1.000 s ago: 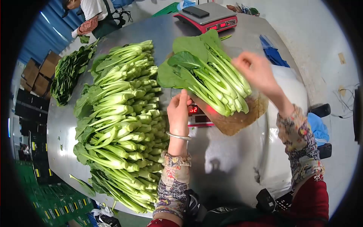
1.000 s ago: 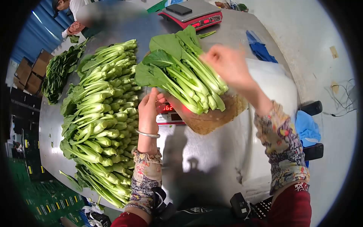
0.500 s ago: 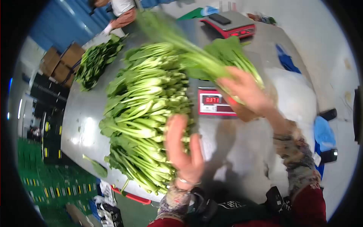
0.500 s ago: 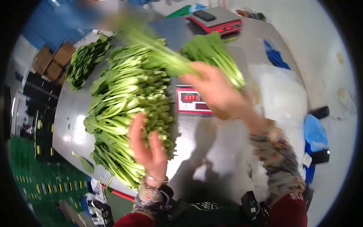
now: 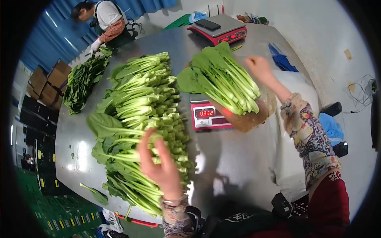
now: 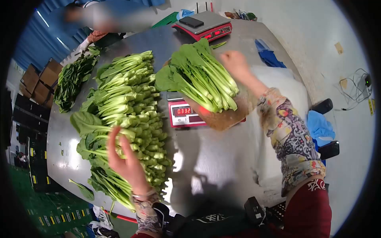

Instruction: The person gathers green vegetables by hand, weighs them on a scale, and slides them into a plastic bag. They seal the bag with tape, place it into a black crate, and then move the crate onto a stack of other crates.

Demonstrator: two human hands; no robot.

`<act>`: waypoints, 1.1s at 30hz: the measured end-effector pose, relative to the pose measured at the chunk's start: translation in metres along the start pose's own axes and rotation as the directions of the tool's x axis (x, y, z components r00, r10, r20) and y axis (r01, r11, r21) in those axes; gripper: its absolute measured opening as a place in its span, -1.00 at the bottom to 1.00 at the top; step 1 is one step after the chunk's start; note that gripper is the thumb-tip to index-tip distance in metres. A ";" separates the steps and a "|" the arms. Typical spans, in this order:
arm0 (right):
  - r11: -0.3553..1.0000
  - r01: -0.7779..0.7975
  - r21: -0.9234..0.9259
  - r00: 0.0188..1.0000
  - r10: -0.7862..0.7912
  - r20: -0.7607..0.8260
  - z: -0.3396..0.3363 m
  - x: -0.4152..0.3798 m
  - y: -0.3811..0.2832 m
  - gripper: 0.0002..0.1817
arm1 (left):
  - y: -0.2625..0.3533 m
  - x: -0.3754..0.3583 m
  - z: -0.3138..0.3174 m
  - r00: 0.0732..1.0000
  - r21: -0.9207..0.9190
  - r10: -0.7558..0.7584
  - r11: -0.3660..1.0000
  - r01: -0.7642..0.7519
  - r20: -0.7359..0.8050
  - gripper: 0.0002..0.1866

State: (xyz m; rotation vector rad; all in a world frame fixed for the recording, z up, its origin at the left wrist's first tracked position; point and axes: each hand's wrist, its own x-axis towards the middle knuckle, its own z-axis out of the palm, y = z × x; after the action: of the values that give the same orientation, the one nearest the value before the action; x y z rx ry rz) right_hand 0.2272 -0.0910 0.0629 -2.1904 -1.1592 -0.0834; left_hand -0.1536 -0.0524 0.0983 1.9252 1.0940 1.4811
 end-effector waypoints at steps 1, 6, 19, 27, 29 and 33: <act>0.998 -0.033 -0.058 0.999 0.036 0.041 -0.001 0.011 0.025 -0.58 | 0.007 -0.008 0.019 0.976 -0.140 -0.160 0.974 0.181 0.146 -0.71; 0.846 -0.470 0.251 0.844 0.348 0.408 0.001 0.026 0.058 -0.51 | -0.038 -0.011 0.127 0.569 0.037 -0.498 0.773 0.634 0.655 -0.52; 0.595 -0.593 0.542 0.756 0.179 0.630 -0.042 -0.267 -0.073 -0.44 | -0.018 -0.058 0.085 0.731 0.130 0.015 0.981 -0.142 0.682 -0.90; 0.969 -0.233 0.076 0.901 0.186 0.392 -0.009 -0.404 -0.069 -0.22 | -0.070 -0.171 0.057 0.702 0.165 0.154 0.917 -0.364 0.695 -0.84; 0.976 0.169 -0.140 0.969 -0.138 0.206 -0.015 -0.387 -0.057 -0.10 | -0.065 -0.173 0.046 0.656 0.108 0.213 0.904 -0.413 0.724 -0.81; 0.667 0.736 -0.115 0.628 -0.611 0.481 -0.032 -0.314 -0.066 0.02 | -0.044 -0.182 0.022 0.512 -0.269 0.556 0.805 -0.529 0.655 -0.62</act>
State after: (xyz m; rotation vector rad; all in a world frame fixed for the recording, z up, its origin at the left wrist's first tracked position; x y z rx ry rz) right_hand -0.0059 -0.3086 0.0146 -1.9127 -2.3373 -0.1424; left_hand -0.1635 -0.1738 -0.0455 2.6183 0.0770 0.7854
